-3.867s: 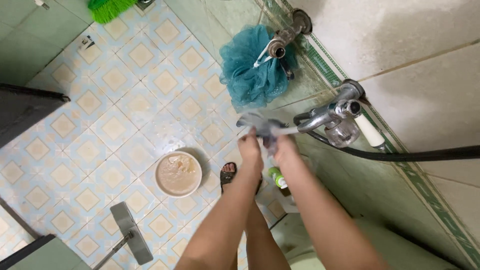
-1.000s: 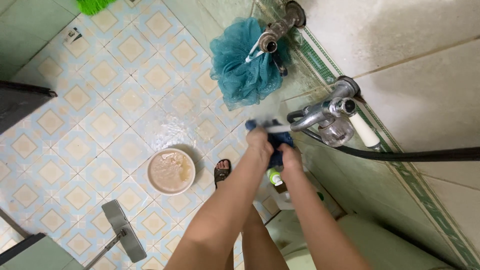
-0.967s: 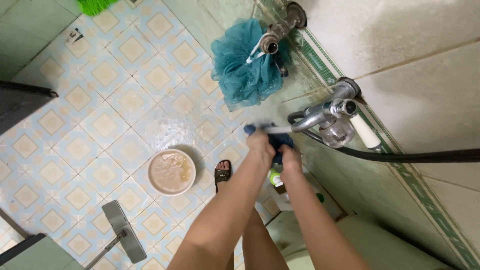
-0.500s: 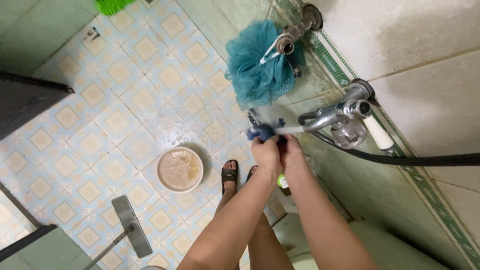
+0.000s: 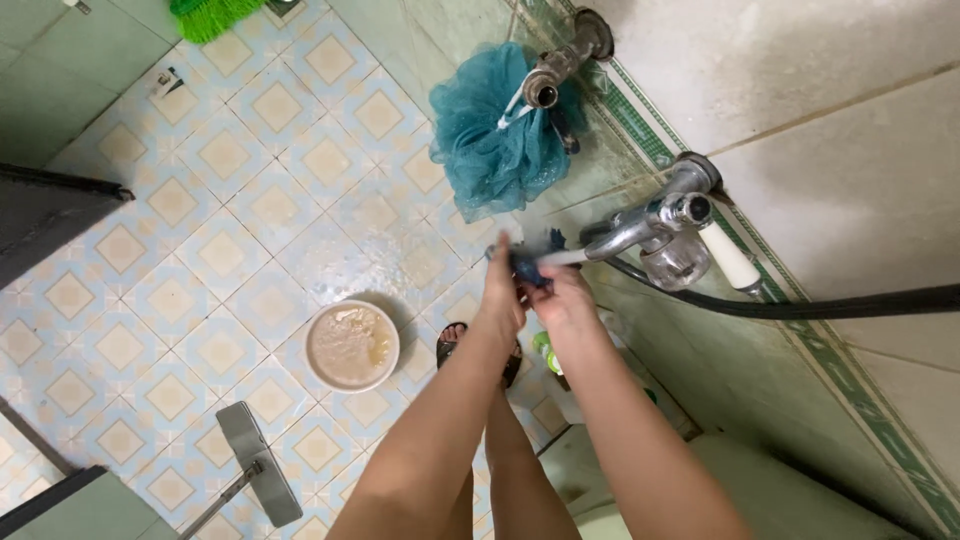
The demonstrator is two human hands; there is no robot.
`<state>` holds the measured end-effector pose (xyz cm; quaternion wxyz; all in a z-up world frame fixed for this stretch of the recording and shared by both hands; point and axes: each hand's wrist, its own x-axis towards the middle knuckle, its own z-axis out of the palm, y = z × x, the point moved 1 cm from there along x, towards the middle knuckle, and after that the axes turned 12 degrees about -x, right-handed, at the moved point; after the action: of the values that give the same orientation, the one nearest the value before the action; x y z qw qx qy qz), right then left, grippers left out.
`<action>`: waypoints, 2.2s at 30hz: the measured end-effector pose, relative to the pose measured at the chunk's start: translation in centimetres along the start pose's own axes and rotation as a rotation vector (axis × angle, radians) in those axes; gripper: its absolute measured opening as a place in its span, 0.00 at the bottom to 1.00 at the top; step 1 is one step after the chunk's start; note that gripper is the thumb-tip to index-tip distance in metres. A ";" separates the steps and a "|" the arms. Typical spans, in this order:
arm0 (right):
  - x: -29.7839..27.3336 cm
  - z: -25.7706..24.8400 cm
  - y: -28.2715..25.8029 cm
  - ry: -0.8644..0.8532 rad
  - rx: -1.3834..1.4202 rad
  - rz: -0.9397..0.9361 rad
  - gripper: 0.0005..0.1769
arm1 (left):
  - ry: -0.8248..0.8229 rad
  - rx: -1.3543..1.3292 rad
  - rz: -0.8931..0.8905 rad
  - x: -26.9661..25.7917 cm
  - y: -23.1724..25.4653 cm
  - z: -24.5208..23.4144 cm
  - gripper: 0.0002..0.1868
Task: Washing a mop cloth in a bathroom and then mopping the floor of a hallway.
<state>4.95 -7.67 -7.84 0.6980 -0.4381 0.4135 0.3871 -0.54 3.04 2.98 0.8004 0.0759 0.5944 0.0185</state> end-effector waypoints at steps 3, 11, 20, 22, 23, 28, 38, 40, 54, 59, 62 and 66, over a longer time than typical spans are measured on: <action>-1.0 -2.4 0.2 -0.025 -0.059 0.026 0.14 | -0.251 -0.048 -0.203 9.6 -1.6 -0.2 0.15; -6.0 -5.3 -0.8 0.055 -0.110 -0.087 0.15 | -0.154 -0.089 -0.164 8.4 -2.6 2.5 0.13; -1.6 -6.9 1.8 0.103 -0.110 -0.014 0.14 | -0.014 -0.135 0.337 2.8 -3.5 3.6 0.18; -2.6 -5.3 2.0 0.142 -0.136 -0.012 0.12 | 0.048 -0.159 0.334 -0.3 -2.7 3.4 0.17; -4.4 -3.5 1.5 0.107 -0.136 0.009 0.13 | 0.049 -0.212 0.309 -1.4 -2.5 3.3 0.17; -10.5 4.6 -2.5 -0.081 -0.129 0.055 0.21 | -0.068 -0.307 0.336 -3.0 -2.7 2.6 0.13; -0.2 1.5 -0.5 -0.208 -0.165 -0.018 0.09 | 0.092 0.055 0.502 0.3 -1.6 -3.9 0.16; -1.1 0.8 -0.2 -0.124 -0.167 0.011 0.08 | 0.073 -0.106 0.329 1.4 -0.1 -3.9 0.18; -14.4 -2.0 -3.9 -0.082 -0.410 0.130 0.37 | -0.169 0.322 0.281 2.8 -2.0 0.4 0.17; -10.2 1.6 -4.1 -0.102 -0.403 0.204 0.36 | -0.220 0.376 0.373 -5.0 -1.7 -1.6 0.14; -2.3 0.7 -2.4 -0.301 -0.363 0.153 0.25 | -0.250 0.310 0.313 -3.6 -1.9 -4.7 0.15; 2.8 -1.4 -0.1 -0.239 -0.277 0.139 0.15 | -0.064 0.255 0.155 -6.7 1.4 -4.8 0.33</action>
<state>5.71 -8.45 -10.80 0.6467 -0.4511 0.3000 0.5369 -6.99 4.14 8.20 0.7991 0.2232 0.5583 0.0023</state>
